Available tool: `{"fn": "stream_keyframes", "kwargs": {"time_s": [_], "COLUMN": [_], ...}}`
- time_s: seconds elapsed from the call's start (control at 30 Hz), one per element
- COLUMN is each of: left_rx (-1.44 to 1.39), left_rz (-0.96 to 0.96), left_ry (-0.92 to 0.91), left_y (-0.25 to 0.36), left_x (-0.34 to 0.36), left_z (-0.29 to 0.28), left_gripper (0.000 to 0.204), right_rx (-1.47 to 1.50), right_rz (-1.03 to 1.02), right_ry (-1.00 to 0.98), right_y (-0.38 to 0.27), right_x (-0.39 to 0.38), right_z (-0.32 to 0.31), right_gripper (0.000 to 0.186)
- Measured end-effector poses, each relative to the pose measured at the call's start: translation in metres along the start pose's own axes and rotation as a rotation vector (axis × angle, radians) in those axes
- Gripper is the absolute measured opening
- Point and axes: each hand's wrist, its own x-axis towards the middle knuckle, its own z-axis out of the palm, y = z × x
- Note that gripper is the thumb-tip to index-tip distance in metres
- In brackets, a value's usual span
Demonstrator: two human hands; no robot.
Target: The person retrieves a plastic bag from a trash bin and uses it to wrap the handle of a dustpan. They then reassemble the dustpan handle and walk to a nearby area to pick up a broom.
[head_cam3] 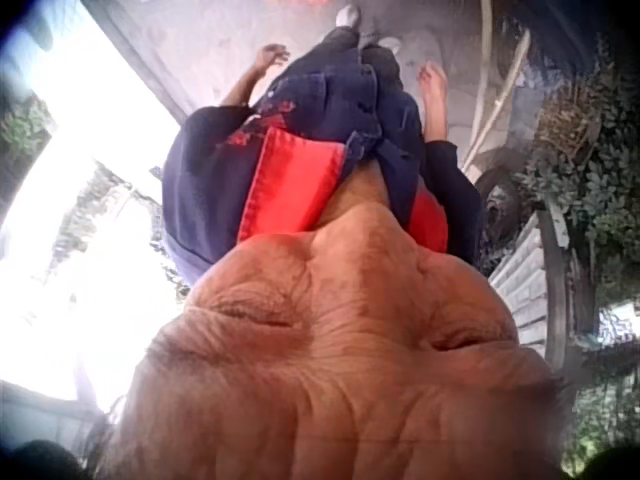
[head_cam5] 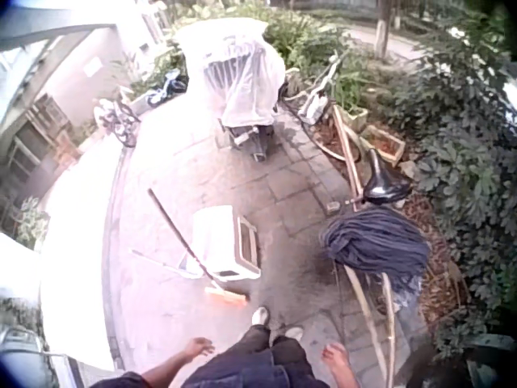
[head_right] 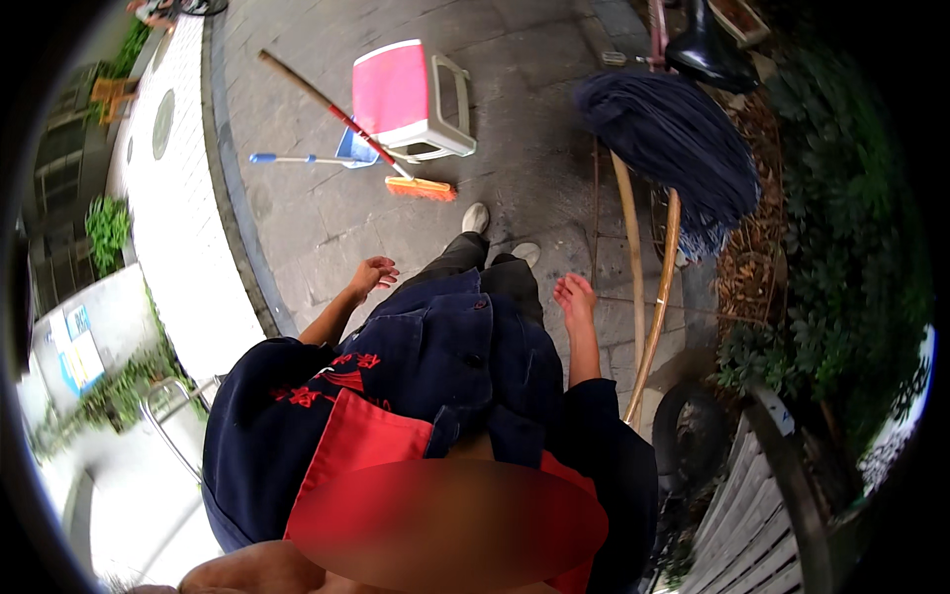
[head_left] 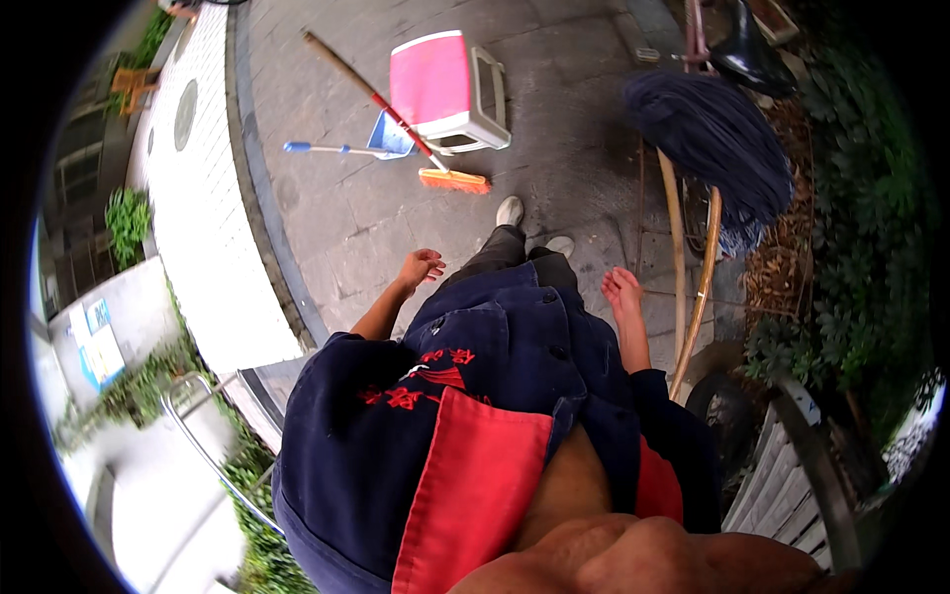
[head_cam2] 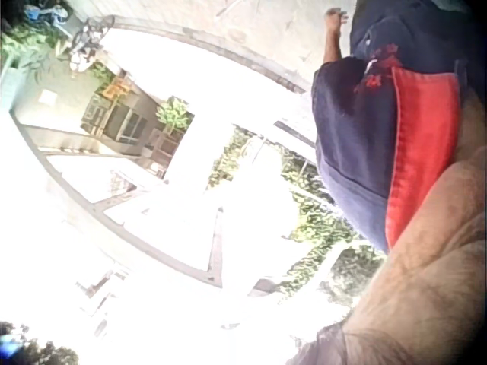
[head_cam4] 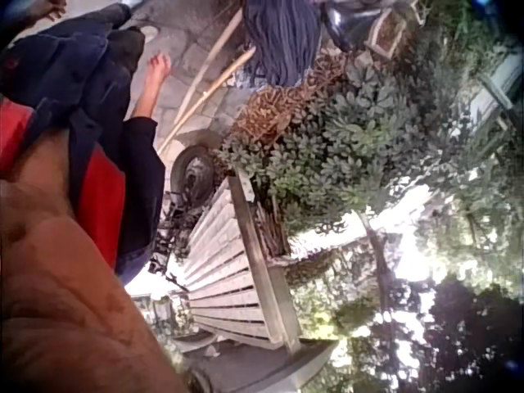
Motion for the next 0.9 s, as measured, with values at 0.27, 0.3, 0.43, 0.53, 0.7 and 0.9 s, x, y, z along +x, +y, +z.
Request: {"fn": "stream_keyframes", "kwargs": {"time_s": [0.27, 0.3, 0.43, 0.53, 0.7, 0.9], "left_rx": [-0.115, -0.122, -0.123, -0.142, -0.008, 0.148], "left_rz": [-0.024, -0.022, -0.027, 0.003, 0.111, 0.221], "left_ry": [0.076, 0.076, 0.104, 0.163, 0.310, 0.554], "left_y": [-0.044, -0.051, -0.072, -0.088, -0.078, -0.049], "left_x": [-0.025, -0.024, -0.015, 0.006, 0.067, 0.181], "left_z": [-0.025, -0.030, -0.055, -0.090, -0.175, -0.292], "left_gripper": [0.020, 0.020, 0.022, 0.028, 0.043, 0.061], "right_rx": [-0.115, -0.130, -0.191, -0.245, -0.315, -0.528], "right_rz": [0.015, 0.018, 0.017, 0.010, 0.035, -0.077], "right_ry": [-0.117, -0.128, -0.127, -0.124, -0.077, -0.104], "right_y": [-0.008, -0.008, -0.006, 0.006, 0.030, 0.059], "right_x": [0.025, 0.028, 0.029, 0.030, 0.026, 0.021], "right_z": [0.039, 0.048, 0.080, 0.104, 0.154, 0.283], "right_gripper": [0.018, 0.018, 0.017, 0.016, 0.018, 0.017]}}
